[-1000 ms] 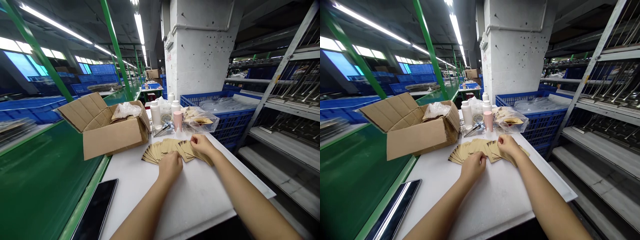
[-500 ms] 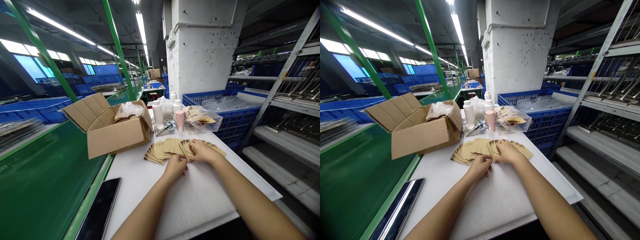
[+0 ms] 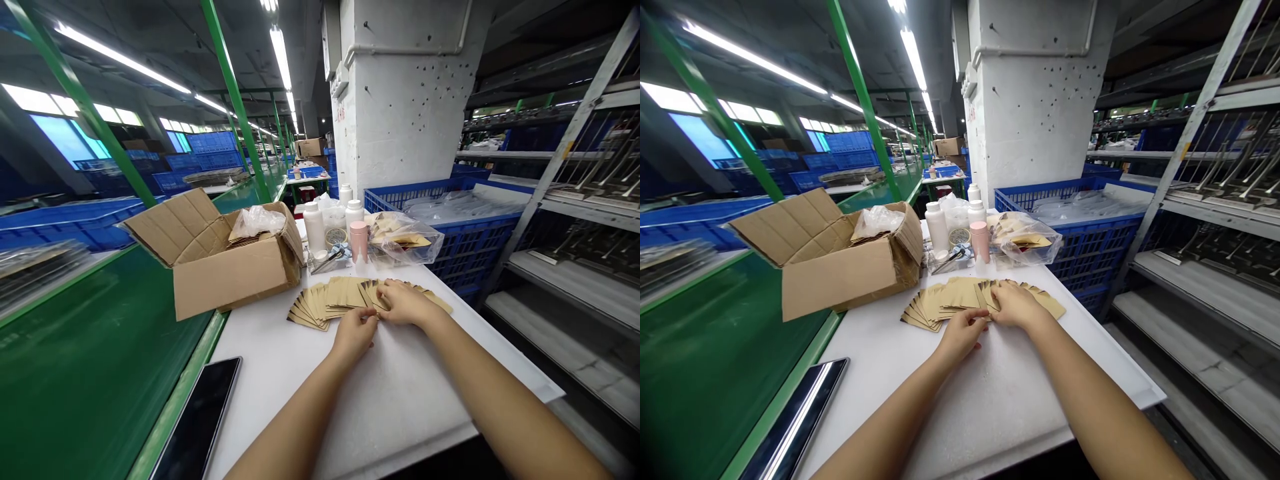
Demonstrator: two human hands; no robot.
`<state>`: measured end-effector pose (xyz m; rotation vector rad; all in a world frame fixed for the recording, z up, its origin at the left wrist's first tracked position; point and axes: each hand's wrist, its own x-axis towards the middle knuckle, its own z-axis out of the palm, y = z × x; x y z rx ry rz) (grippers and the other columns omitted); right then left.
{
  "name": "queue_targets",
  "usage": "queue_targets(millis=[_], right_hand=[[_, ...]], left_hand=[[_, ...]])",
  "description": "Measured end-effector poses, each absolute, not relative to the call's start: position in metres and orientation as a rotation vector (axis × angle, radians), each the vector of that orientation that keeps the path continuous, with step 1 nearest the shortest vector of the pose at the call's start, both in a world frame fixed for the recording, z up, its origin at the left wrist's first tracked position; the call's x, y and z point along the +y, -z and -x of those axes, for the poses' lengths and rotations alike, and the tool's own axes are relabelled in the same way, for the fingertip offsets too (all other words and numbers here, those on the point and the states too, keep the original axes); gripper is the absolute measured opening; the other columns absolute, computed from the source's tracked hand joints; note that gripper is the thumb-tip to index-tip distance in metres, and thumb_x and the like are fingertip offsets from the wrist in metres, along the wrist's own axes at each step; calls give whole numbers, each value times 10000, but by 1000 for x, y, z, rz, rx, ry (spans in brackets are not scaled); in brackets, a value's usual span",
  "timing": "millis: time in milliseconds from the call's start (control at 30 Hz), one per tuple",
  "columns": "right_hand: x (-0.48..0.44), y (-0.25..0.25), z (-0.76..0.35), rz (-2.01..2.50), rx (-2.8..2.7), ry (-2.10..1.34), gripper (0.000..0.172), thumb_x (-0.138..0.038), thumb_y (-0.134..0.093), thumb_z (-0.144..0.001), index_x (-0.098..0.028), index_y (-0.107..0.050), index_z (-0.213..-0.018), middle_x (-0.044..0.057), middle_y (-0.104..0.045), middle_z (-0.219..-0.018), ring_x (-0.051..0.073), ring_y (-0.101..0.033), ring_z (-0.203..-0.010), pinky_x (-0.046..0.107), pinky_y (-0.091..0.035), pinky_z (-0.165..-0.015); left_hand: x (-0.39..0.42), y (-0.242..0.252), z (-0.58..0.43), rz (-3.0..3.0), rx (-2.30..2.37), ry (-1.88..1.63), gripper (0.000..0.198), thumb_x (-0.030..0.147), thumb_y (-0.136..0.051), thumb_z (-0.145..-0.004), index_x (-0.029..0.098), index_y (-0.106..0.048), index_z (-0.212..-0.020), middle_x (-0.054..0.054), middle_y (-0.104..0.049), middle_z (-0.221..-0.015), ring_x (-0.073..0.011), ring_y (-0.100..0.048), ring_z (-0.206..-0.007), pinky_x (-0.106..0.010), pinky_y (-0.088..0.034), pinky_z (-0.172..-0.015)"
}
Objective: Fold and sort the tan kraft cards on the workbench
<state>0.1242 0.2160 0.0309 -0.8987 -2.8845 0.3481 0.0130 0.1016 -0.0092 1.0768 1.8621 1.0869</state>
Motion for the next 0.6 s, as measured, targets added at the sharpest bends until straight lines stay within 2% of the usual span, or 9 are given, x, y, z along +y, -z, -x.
queue_targets(millis=[133,233,333,467,600], right_hand=[[217,-32,-125,898,-2874,-367,264,-411,-571,-701,-189,-544,-842,68,-562,-952,212,-515,-884,297,-352,-697],[218,-31,-123,892,-2813,-361,276,-398,-566,-708,-194,-554,-894,67,-562,-968,214,-518,-886,304,-368,-709],[219,-26,-115,816,-2661,-358,219,-287,-489,-771,-207,-574,-957,63,-561,-999,205,-500,-963,312,-382,-807],[221,-15,-95,727,-2539,-298,284,-210,-439,-807,-222,-601,-1040,72,-553,-1075,212,-440,-1079,349,-352,-921],[221,-5,-79,692,-2569,-222,311,-207,-455,-817,-264,-614,-1079,69,-514,-1213,240,-356,-1199,415,-313,-957]], left_hand=[[101,12,-10,-1180,1940,-1073,366,299,-429,-803,193,-611,-1103,-50,-665,-870,-133,-589,-617,-222,-426,-498],[98,7,-11,-1306,2010,-1041,362,296,-426,-796,189,-632,-1073,-61,-659,-969,-133,-594,-639,-237,-443,-569],[95,2,-13,-1402,2081,-1003,365,293,-429,-786,186,-644,-1060,-70,-643,-1069,-159,-611,-758,-248,-454,-659],[93,1,-14,-1492,2110,-926,349,273,-412,-788,209,-659,-1026,-45,-673,-1018,-178,-605,-835,-256,-443,-712],[92,3,-15,-1572,2134,-854,309,285,-414,-789,254,-674,-953,-8,-686,-951,-173,-597,-800,-262,-429,-691]])
